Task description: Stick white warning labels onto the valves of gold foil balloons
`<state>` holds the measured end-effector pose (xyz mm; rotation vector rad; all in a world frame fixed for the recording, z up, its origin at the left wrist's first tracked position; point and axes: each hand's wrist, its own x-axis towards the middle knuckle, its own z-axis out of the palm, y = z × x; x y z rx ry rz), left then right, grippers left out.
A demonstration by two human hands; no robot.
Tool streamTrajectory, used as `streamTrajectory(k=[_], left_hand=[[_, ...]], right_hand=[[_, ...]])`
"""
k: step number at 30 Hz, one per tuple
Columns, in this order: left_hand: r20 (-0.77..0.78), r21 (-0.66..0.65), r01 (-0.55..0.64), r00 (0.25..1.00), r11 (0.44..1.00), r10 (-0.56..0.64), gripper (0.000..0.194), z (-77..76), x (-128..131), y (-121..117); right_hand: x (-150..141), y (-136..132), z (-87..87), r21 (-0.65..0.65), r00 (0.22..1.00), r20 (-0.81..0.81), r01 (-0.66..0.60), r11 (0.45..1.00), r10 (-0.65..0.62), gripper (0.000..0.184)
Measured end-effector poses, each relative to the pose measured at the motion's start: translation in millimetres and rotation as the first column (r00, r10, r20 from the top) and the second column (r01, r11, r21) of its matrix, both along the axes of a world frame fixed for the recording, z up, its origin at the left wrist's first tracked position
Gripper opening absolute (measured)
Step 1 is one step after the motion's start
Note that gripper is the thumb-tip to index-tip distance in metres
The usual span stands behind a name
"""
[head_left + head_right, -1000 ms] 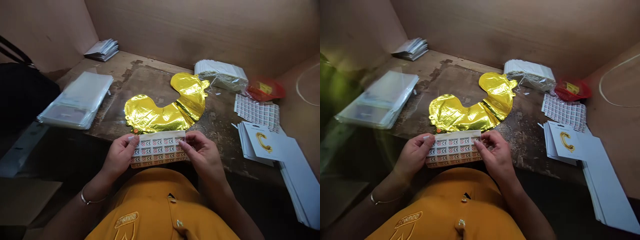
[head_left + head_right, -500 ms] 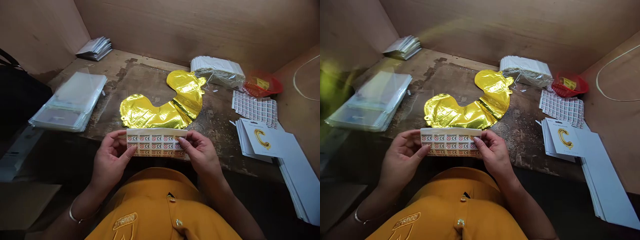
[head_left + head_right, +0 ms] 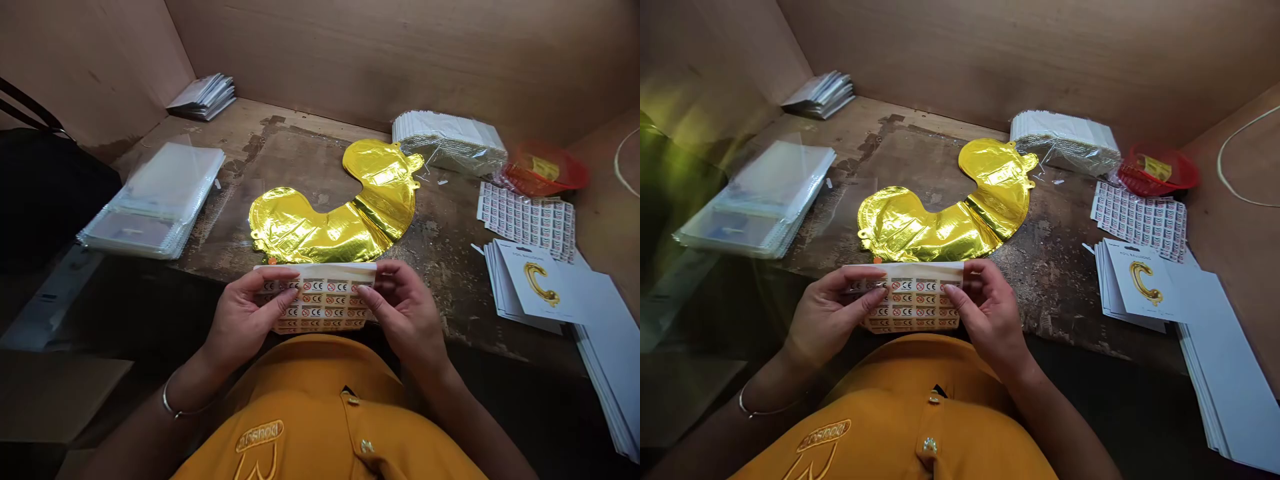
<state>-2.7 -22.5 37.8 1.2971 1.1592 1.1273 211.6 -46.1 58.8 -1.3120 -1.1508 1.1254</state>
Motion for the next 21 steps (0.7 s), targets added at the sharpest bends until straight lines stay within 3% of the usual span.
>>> streamTrajectory(k=[3, 6, 9, 11, 17, 21], left_hand=[[0.002, -0.044, -0.009, 1.0, 0.999, 0.009, 0.026, -0.2, 3, -1], [0.061, -0.139, -0.01, 0.998, 0.99, 0.019, 0.022, -1.8, 5, -1], [0.067, -0.163, -0.043, 0.996, 0.986, 0.055, 0.022, -3.1, 5, 0], [0.02, -0.11, -0.076, 0.997, 0.991, 0.078, 0.025, -3.2, 5, 1], [-0.17, 0.019, -0.099, 0.98, 0.995, 0.1, 0.019, 1.4, 1, -6], [-0.369, 0.192, -0.048, 0.922, 0.98, 0.118, 0.005, 7.3, -2, -8]], right_hand=[[-1, -4, -0.9, 0.22, 0.982, 0.071, 0.156, 0.963, -0.176, 0.025], [2, -6, 0.2, 0.337, 0.963, 0.199, 0.104, 0.936, -0.179, 0.016], [8, -5, 3.8, 0.196, 0.971, 0.236, -0.095, 0.976, 0.048, 0.019], [10, -5, 6.1, 0.121, 0.964, 0.236, -0.151, 0.981, 0.119, 0.025], [10, -6, 10.3, 0.103, 0.933, 0.359, -0.057, 0.993, 0.016, 0.01], [8, -8, 14.8, 0.098, 0.919, 0.394, -0.037, 0.994, -0.005, 0.006]])
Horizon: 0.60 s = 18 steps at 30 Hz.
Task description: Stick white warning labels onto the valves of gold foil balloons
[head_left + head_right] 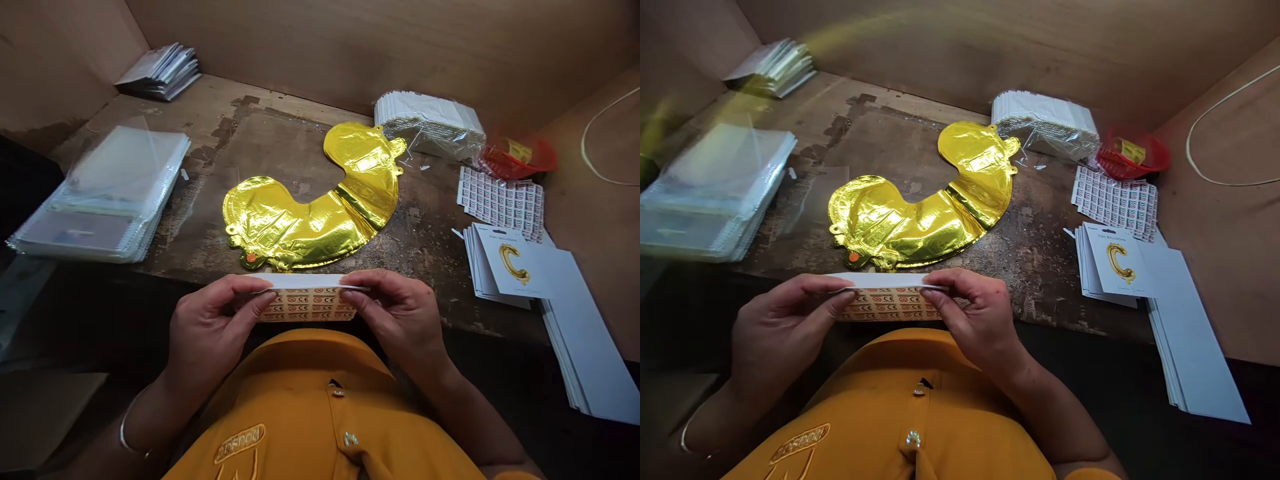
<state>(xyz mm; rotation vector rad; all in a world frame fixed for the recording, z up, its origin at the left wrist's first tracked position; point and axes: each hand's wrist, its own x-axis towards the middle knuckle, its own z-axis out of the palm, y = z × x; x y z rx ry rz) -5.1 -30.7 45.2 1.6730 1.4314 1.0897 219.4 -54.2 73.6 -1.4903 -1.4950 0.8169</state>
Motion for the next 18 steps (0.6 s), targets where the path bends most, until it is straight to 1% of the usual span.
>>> streamTrajectory(k=[2, 4, 5, 6, 7, 8, 9, 10, 11, 12, 13, 15, 16, 18], left_hand=[[-0.132, 0.076, 0.033, 0.991, 0.997, -0.022, 0.007, 3.2, -2, 1], [-0.26, 0.19, 0.014, 0.965, 0.982, 0.036, 0.01, 6.1, -5, 2], [-0.289, 0.243, 0.003, 0.955, 0.97, 0.069, 0.011, 7.3, -7, 2], [-0.283, 0.259, 0.005, 0.957, 0.966, 0.071, 0.011, 8.1, -8, 2], [-0.242, 0.221, 0.021, 0.97, 0.975, 0.034, 0.011, 8.4, -9, 3], [-0.169, 0.133, 0.049, 0.985, 0.99, -0.026, 0.012, 8.3, -10, 4], [-0.072, 0.014, 0.082, 0.994, 0.996, -0.081, 0.012, 7.5, -10, 5], [0.032, -0.107, 0.112, 0.994, 0.988, -0.109, 0.014, 6.3, -10, 7], [0.126, -0.209, 0.127, 0.987, 0.97, -0.103, 0.016, 4.6, -10, 8], [0.2, -0.281, 0.13, 0.977, 0.951, -0.075, 0.018, 2.7, -10, 9], [0.251, -0.327, 0.124, 0.967, 0.937, -0.041, 0.02, 0.7, -10, 11], [0.31, -0.368, 0.114, 0.951, 0.923, 0.006, 0.022, -3.2, -9, 12], [0.321, -0.375, 0.109, 0.947, 0.921, 0.018, 0.022, -5.0, -9, 13], [0.315, -0.387, 0.117, 0.949, 0.915, 0.012, 0.02, -7.9, -8, 13]], right_hand=[[0, 0, 2.7, 0.006, 0.999, 0.046, -0.013, 1.0, 0.013, 0.008], [1, 1, 4.9, 0.033, 0.993, 0.113, -0.027, 0.999, 0.023, 0.008], [2, 2, 5.7, 0.05, 0.99, 0.136, -0.031, 0.998, 0.024, 0.008], [3, 3, 6.3, 0.065, 0.99, 0.142, -0.033, 0.997, 0.024, 0.008], [3, 4, 6.6, 0.07, 0.991, 0.132, -0.037, 0.997, 0.027, 0.009], [4, 5, 6.7, 0.062, 0.994, 0.106, -0.045, 0.997, 0.039, 0.01], [5, 5, 6.6, 0.039, 0.996, 0.072, -0.058, 0.998, 0.055, 0.011], [6, 6, 6.1, 0.002, 0.997, 0.032, -0.073, 0.997, 0.073, 0.014], [7, 6, 5.4, -0.052, 0.996, -0.018, -0.092, 0.994, 0.092, 0.015], [8, 6, 4.3, -0.113, 0.991, -0.082, -0.118, 0.987, 0.109, 0.014], [9, 6, 2.9, -0.177, 0.98, -0.154, -0.151, 0.973, 0.124, 0.014], [11, 6, -0.7, -0.278, 0.953, -0.269, -0.217, 0.936, 0.141, 0.018], [12, 6, -2.7, -0.307, 0.947, -0.288, -0.234, 0.922, 0.144, 0.019], [12, 6, -6.5, -0.327, 0.959, -0.248, -0.214, 0.921, 0.135, 0.02]])
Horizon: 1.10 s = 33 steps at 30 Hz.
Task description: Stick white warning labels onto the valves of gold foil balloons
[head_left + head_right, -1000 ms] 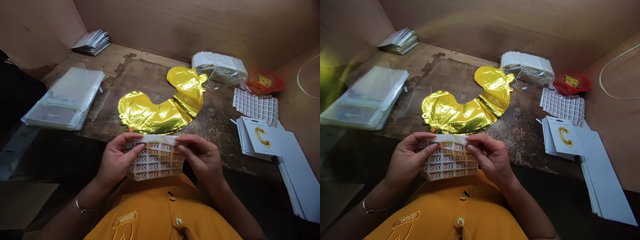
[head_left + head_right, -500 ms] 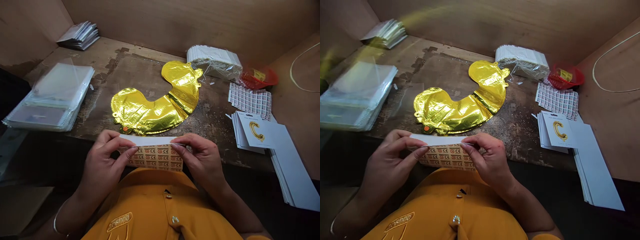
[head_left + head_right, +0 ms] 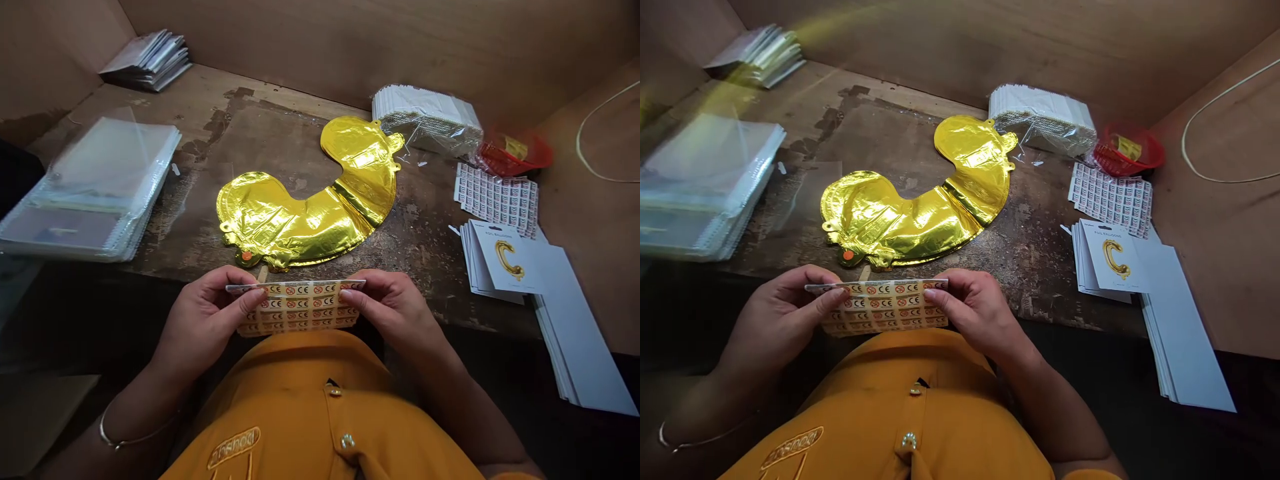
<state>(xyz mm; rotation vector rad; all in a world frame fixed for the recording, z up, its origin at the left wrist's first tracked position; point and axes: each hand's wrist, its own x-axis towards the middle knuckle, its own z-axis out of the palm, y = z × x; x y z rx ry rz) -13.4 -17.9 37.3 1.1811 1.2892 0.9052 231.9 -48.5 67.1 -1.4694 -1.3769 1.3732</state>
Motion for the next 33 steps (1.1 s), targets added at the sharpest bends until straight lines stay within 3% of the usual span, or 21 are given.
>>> streamTrajectory(k=[3, 7, 13, 16, 19, 25, 27, 29, 31, 33], left_hand=[[-0.028, -0.001, 0.029, 0.999, 1.0, -0.029, 0.02, -3.6, 0, -1], [0.008, -0.06, -0.042, 0.999, 0.997, 0.042, 0.023, -8.8, -3, 0], [0.052, -0.108, -0.024, 0.998, 0.994, 0.03, 0.029, -12.6, -6, 3], [0.03, -0.093, -0.076, 0.996, 0.993, 0.079, 0.029, -11.4, -5, 4], [0.026, -0.067, -0.072, 0.997, 0.995, 0.074, 0.027, -13.8, -6, 6], [-0.106, 0.001, -0.063, 0.992, 0.998, 0.063, 0.028, -24.6, -21, 8], [-0.153, 0.042, -0.125, 0.98, 0.991, 0.13, 0.03, -24.7, -27, 10], [-0.279, 0.201, -0.17, 0.934, 0.965, 0.223, 0.026, -20.5, -32, 13], [-0.464, 0.446, -0.028, 0.847, 0.895, 0.258, 0.037, -11.9, -31, 17], [-0.627, 0.577, 0.305, 0.76, 0.757, 0.171, 0.052, -0.6, -25, 22]], right_hand=[[-2, 0, -3.6, 0.033, 0.998, 0.06, 0.029, 0.999, -0.031, 0.022], [-4, 4, -4.2, 0.017, 0.999, 0.05, -0.022, 1.0, 0.021, 0.03], [-5, 7, -7.6, 0.064, 0.988, 0.157, -0.017, 0.998, 0.006, 0.035], [-5, 7, -10.7, 0.008, 0.997, 0.07, -0.012, 1.0, 0.012, 0.031], [-5, 9, -12.9, -0.013, 0.999, 0.033, 0.008, 1.0, -0.008, 0.025], [-10, 10, -17.2, 0.076, 0.993, 0.107, 0.035, 0.997, -0.043, 0.02], [-11, 10, -19.3, 0.08, 0.993, 0.089, 0.066, 0.995, -0.074, 0.019], [-12, 12, -21.2, 0.084, 0.988, 0.092, 0.115, 0.99, -0.122, 0.019], [-15, 13, -22.6, 0.093, 0.986, 0.117, 0.11, 0.99, -0.12, 0.02], [-22, 15, -23.8, 0.109, 0.986, 0.157, 0.035, 0.993, -0.052, 0.02]])
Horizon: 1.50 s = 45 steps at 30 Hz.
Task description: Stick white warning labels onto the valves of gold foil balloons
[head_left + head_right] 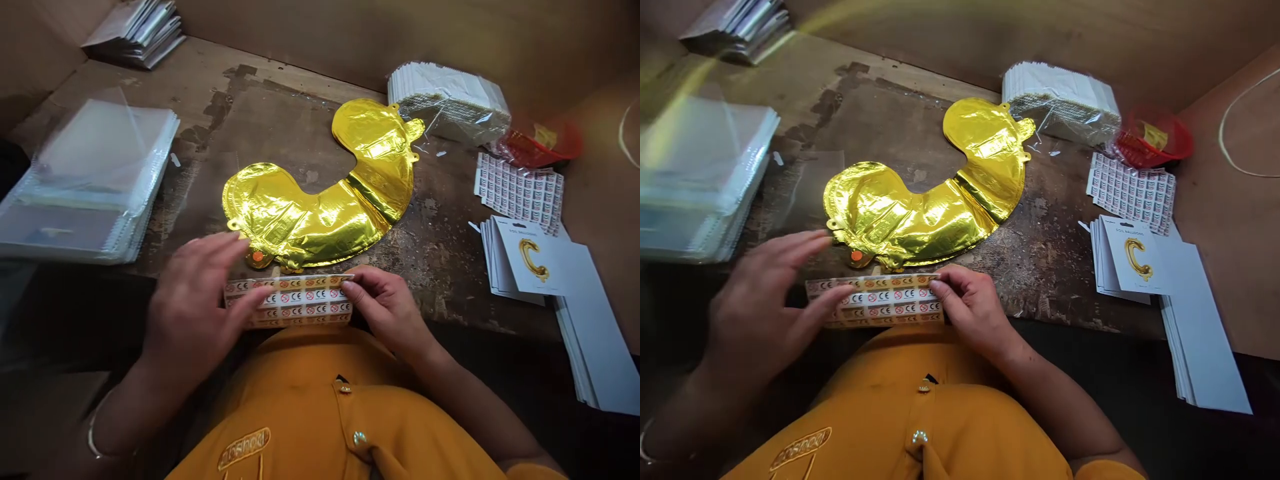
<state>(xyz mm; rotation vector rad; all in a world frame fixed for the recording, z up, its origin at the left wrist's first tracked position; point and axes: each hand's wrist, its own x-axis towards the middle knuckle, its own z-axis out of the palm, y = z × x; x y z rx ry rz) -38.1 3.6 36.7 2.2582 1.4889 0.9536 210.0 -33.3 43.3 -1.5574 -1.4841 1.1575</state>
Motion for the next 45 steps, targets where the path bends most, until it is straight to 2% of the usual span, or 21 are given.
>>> streamTrajectory(k=[1, 3, 4, 6, 8, 10, 14, 17, 19, 21, 23, 26, 29, 31, 33, 37, 38, 39, 40, 44, 45], left_hand=[[-0.062, 0.048, 0.118, 0.991, 0.992, -0.115, 0.05, 5.6, 4, 3], [-0.111, -0.067, 0.29, 0.949, 0.955, -0.296, 0.035, 14.8, 13, 11], [-0.11, -0.15, 0.337, 0.928, 0.929, -0.355, 0.028, 18.0, 17, 15], [-0.093, -0.358, 0.372, 0.898, 0.856, -0.43, 0.02, 21.6, 21, 26], [-0.056, -0.556, 0.359, 0.883, 0.75, -0.465, 0.021, 22.2, 21, 35], [-0.008, -0.665, 0.351, 0.879, 0.659, -0.477, 0.021, 21.0, 19, 42], [0.165, -0.743, 0.423, 0.867, 0.519, -0.471, 0.016, 16.2, 15, 47], [0.281, -0.806, 0.426, 0.887, 0.412, -0.367, 0.016, 14.0, 15, 46], [0.335, -0.847, 0.41, 0.906, 0.338, -0.259, 0.018, 13.6, 15, 44], [0.373, -0.864, 0.41, 0.911, 0.291, -0.176, 0.02, 13.1, 16, 44], [0.4, -0.867, 0.423, 0.906, 0.265, -0.136, 0.02, 12.0, 16, 44], [0.441, -0.862, 0.453, 0.891, 0.227, -0.105, 0.021, 9.4, 14, 47], [0.466, -0.859, 0.474, 0.88, 0.195, -0.089, 0.021, 6.7, 13, 49], [0.475, -0.86, 0.48, 0.877, 0.174, -0.069, 0.021, 5.0, 12, 50], [0.483, -0.862, 0.483, 0.875, 0.157, -0.041, 0.021, 3.3, 12, 51], [0.494, -0.863, 0.489, 0.87, 0.131, 0.006, 0.02, -0.4, 12, 53], [0.501, -0.859, 0.495, 0.865, 0.129, 0.014, 0.019, -1.5, 12, 53], [0.508, -0.855, 0.502, 0.861, 0.127, 0.018, 0.019, -2.7, 12, 53], [0.516, -0.851, 0.51, 0.856, 0.128, 0.021, 0.019, -3.8, 11, 53], [0.525, -0.847, 0.517, 0.85, 0.122, 0.042, 0.019, -7.1, 10, 52], [0.524, -0.848, 0.516, 0.85, 0.121, 0.048, 0.02, -7.5, 10, 52]], right_hand=[[-4, 1, -0.7, 0.01, 0.999, 0.016, -0.037, 0.999, 0.037, 0.019], [-13, 2, -2.3, 0.025, 0.996, 0.03, -0.081, 0.996, 0.081, 0.019], [-16, 3, -3.3, 0.029, 0.995, 0.034, -0.093, 0.995, 0.092, 0.018], [-22, 4, -5.8, 0.03, 0.993, 0.039, -0.112, 0.993, 0.111, 0.018], [-25, 5, -8.7, 0.03, 0.991, 0.045, -0.127, 0.991, 0.126, 0.018], [-27, 5, -11.8, 0.022, 0.99, 0.048, -0.135, 0.991, 0.134, 0.018], [-31, 4, -16.7, 0.0, 0.985, 0.066, -0.159, 0.987, 0.159, 0.02], [-29, 7, -15.1, 0.0, 0.97, 0.117, -0.214, 0.977, 0.212, 0.016], [-26, 12, -10.0, 0.113, 0.951, 0.25, -0.216, 0.97, 0.182, 0.016], [-23, 18, -2.7, 0.311, 0.904, 0.419, -0.231, 0.922, 0.085, 0.027], [-23, 25, 4.1, 0.429, 0.843, 0.537, -0.312, 0.848, 0.039, 0.025], [-26, 32, 8.0, 0.441, 0.791, 0.607, -0.42, 0.793, 0.082, 0.013], [-29, 35, 3.8, 0.472, 0.782, 0.618, -0.444, 0.762, 0.072, 0.006], [-29, 35, -0.8, 0.517, 0.779, 0.624, -0.466, 0.718, 0.056, 0.007], [-26, 35, -4.7, 0.562, 0.763, 0.644, -0.515, 0.647, 0.049, 0.012], [-20, 35, -8.4, 0.599, 0.692, 0.72, -0.656, 0.459, 0.049, 0.015], [-20, 36, -8.6, 0.601, 0.683, 0.728, -0.674, 0.43, 0.052, 0.014], [-20, 36, -8.5, 0.607, 0.69, 0.722, -0.67, 0.427, 0.057, 0.014], [-20, 37, -8.1, 0.617, 0.712, 0.699, -0.645, 0.452, 0.062, 0.014], [-23, 40, -5.6, 0.567, 0.816, 0.574, -0.457, 0.685, 0.069, 0.016], [-23, 40, -5.3, 0.535, 0.821, 0.566, -0.438, 0.722, 0.079, 0.017]])
